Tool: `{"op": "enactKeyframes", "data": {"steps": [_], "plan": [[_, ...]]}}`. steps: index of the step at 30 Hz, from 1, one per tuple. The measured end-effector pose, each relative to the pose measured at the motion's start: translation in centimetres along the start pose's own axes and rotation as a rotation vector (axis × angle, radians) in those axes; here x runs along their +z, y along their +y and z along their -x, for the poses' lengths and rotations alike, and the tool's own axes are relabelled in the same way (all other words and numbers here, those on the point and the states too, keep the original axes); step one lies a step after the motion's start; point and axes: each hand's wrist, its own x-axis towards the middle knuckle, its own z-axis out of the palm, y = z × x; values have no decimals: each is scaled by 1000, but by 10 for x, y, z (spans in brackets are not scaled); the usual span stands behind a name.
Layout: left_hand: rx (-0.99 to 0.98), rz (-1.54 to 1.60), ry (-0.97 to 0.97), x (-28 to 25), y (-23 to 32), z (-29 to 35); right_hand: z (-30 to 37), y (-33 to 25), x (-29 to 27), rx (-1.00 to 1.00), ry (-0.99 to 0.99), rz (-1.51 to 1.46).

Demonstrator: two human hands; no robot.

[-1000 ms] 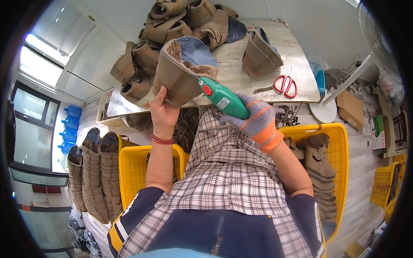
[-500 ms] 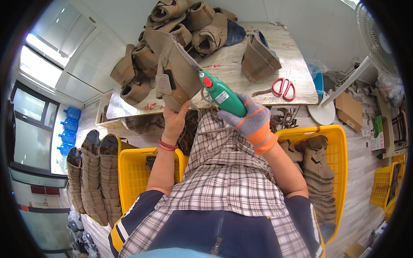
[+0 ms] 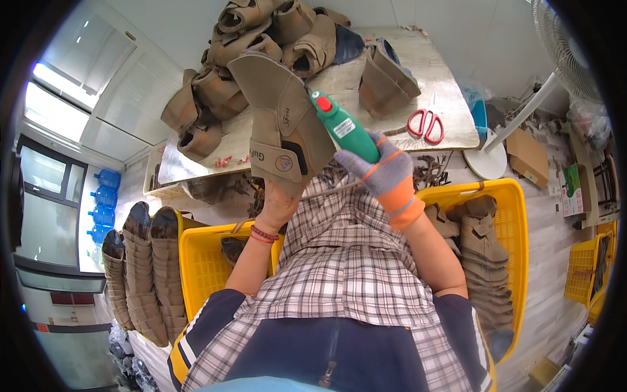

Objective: The person trims the edges of beige shoe uppers using red-handled scissors and a green electric rotary cutter. They handle each upper individually, cut along the edges, and place finished pieces into a yellow basket. The process repeats across multiple uppers on a metal workbench.

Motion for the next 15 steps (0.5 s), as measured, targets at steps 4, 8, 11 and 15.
{"op": "enactKeyframes", "data": {"steps": [4,8,11,15], "plan": [[-469,259,180,-3,-31,15,1,22,-17,34,71,-58],[-513,-10,-217,-26,-74,-15,10,44,-31,73,113,-148],[-702,149,-516,-20,-82,-29,15,48,-41,153,125,-116],[-361,598,-943,-41,-60,-31,25,54,-58,131,155,-173]]}}
